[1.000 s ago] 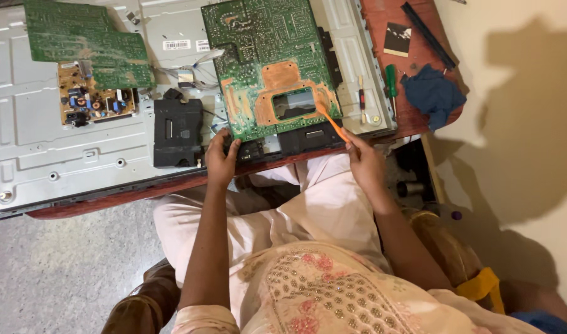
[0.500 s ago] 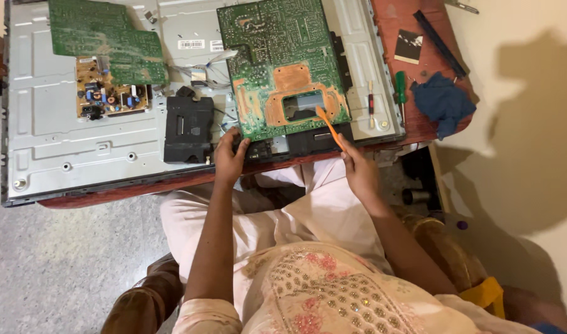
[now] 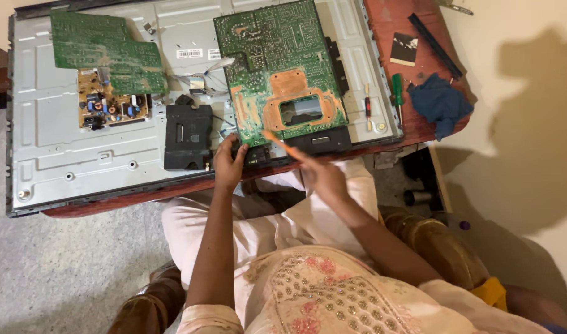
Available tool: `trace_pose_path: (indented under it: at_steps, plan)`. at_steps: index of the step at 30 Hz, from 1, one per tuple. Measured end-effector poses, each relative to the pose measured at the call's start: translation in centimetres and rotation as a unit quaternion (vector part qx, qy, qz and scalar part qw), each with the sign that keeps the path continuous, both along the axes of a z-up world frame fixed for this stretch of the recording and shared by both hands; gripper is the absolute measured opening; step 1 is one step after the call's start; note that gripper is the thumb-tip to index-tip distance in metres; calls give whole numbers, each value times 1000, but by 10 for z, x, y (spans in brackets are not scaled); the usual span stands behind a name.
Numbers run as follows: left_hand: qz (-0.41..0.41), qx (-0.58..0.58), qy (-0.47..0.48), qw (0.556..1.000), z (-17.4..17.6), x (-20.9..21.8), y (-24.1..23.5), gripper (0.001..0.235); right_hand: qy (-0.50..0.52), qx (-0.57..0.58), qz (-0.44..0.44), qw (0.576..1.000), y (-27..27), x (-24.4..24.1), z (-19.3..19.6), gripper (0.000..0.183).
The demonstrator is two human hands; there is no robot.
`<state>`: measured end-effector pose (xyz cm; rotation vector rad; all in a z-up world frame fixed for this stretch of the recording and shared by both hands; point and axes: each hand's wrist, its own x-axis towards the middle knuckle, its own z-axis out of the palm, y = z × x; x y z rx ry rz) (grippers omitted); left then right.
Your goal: The person uses a small orange brush to clean dust and debris from the surface of a disassembled television circuit board. They systematically brush across the green and orange sides of the board, flipping it over to clean both sides.
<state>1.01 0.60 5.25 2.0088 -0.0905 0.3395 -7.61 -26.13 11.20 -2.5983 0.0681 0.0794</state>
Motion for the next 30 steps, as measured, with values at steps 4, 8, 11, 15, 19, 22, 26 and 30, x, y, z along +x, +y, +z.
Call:
trace_pose_path:
  at_steps: [4, 8, 11, 15, 19, 22, 26, 30]
  plan:
    - [4, 0, 4, 1000, -2, -2, 0, 33, -122, -31, -80, 989, -76, -20, 14, 23]
    - [3, -1, -5, 1000, -4, -2, 0, 32, -134, -28, -111, 984, -110, -41, 35, 37]
    - [8, 6, -1, 1000, -4, -1, 0, 35, -26, 1, -147, 989, -85, -39, 33, 29]
    - [14, 21, 36, 999, -8, 1, 2, 39, -120, 69, 8, 990, -16, -22, 13, 41]
    - [0, 2, 17, 1000, -11, 2, 3, 39, -138, 68, 95, 984, 43, -3, 8, 41]
    - [-16, -28, 35, 999, -11, 1, 5, 38, -117, -10, 107, 987, 45, 3, 18, 45]
    - [-16, -19, 20, 999, -10, 2, 6, 39, 35, -9, 31, 999, 7, 0, 37, 42]
    - [-14, -12, 23, 1000, -14, 0, 7, 36, -107, 27, 24, 994, -35, -23, 47, 41]
